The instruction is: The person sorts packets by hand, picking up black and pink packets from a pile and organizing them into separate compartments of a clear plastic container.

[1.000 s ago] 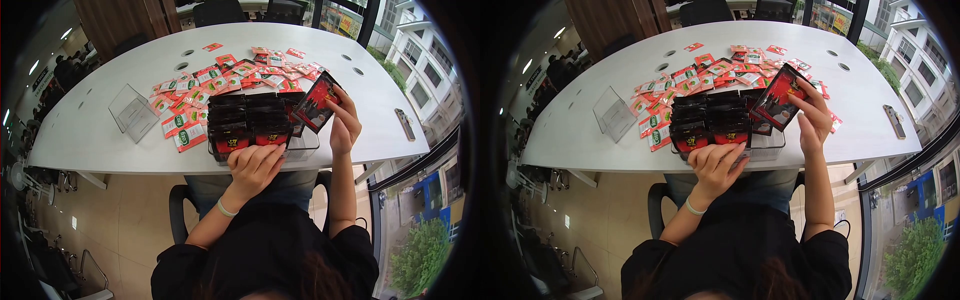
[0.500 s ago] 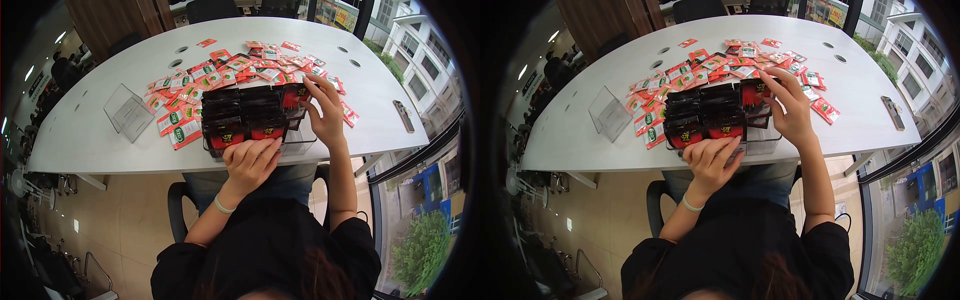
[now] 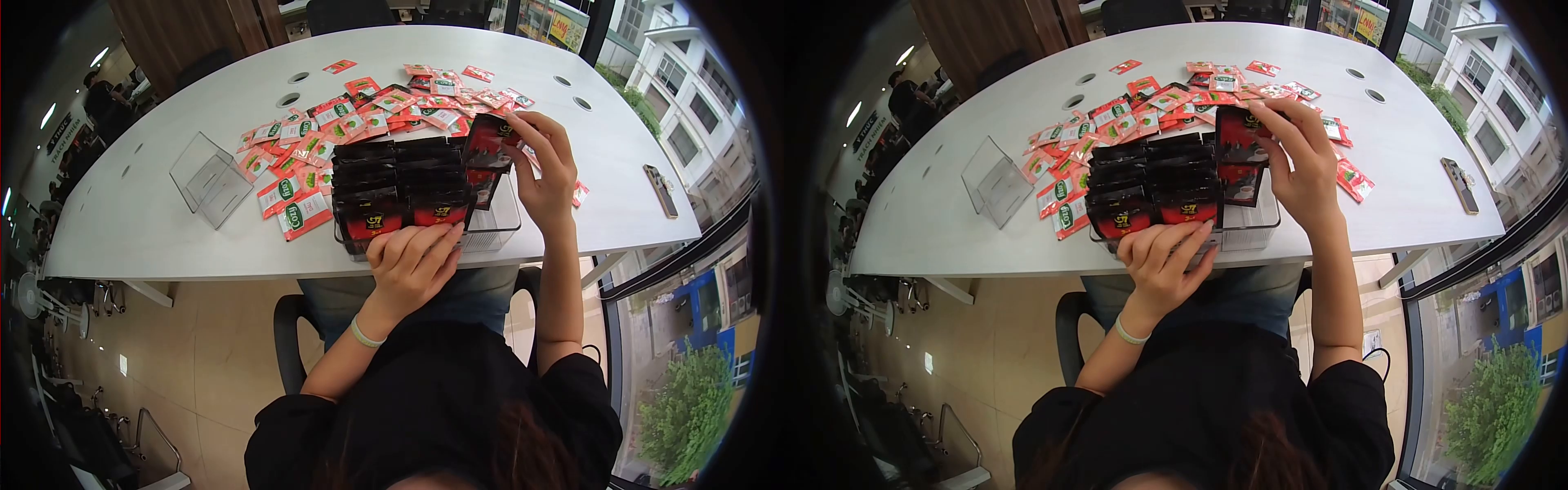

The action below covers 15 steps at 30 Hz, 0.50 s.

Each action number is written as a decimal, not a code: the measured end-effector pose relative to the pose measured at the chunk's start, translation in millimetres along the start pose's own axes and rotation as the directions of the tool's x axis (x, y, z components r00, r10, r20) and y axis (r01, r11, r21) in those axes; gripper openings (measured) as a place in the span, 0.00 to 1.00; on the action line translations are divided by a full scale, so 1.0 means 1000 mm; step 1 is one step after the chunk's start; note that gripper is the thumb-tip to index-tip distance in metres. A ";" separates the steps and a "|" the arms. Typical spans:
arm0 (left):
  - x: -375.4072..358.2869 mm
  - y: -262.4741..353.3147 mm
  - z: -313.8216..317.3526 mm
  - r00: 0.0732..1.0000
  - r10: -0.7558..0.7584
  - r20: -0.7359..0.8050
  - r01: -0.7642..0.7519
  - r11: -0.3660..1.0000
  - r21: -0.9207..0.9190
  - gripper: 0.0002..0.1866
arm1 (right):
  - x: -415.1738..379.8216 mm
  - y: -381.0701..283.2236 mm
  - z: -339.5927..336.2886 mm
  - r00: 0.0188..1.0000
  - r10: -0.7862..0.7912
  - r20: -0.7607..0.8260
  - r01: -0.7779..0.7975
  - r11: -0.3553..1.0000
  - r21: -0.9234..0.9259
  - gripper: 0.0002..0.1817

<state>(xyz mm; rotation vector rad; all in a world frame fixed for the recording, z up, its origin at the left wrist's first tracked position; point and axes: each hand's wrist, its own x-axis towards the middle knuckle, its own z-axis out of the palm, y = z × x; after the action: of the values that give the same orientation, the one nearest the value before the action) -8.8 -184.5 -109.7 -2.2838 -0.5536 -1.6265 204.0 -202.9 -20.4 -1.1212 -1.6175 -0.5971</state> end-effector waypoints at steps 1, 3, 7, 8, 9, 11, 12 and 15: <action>0.000 0.000 0.000 1.000 -0.001 0.003 0.001 1.000 0.001 0.21 | 0.000 0.001 0.002 1.000 -0.009 0.015 0.009 1.000 0.010 0.24; 0.000 0.000 0.000 1.000 -0.002 0.005 0.002 1.000 0.001 0.21 | 0.004 -0.003 0.003 1.000 -0.010 0.026 0.009 1.000 0.022 0.24; 0.000 0.001 0.000 1.000 -0.016 0.001 0.016 1.000 -0.007 0.20 | 0.009 -0.003 0.003 0.997 0.059 0.050 -0.065 0.987 0.148 0.23; 0.000 0.001 -0.001 1.000 -0.017 0.003 0.017 1.000 -0.006 0.20 | 0.009 -0.002 0.003 0.997 0.011 0.082 -0.021 0.992 0.122 0.22; 0.000 0.001 -0.001 1.000 -0.018 0.007 0.018 1.000 -0.010 0.20 | 0.008 -0.003 0.003 0.997 0.012 0.082 -0.022 0.992 0.124 0.22; 0.000 0.001 -0.001 1.000 -0.019 0.007 0.019 1.000 -0.011 0.20 | 0.004 -0.004 0.003 0.980 0.081 0.179 -0.087 0.996 0.021 0.21; 0.000 0.001 -0.001 1.000 -0.024 0.008 0.024 1.000 -0.010 0.20 | 0.001 -0.004 0.001 0.947 0.157 0.280 -0.173 0.984 0.035 0.23; 0.001 0.001 -0.005 1.000 -0.019 0.024 0.020 0.999 -0.039 0.20 | -0.005 -0.003 0.002 0.917 0.193 0.348 -0.219 0.975 0.036 0.22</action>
<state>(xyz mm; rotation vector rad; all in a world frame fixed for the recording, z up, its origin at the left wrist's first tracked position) -12.1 -187.7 -107.5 -2.3354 -0.5567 -1.6353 200.5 -204.3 -25.6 -1.3761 -1.7675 -0.2068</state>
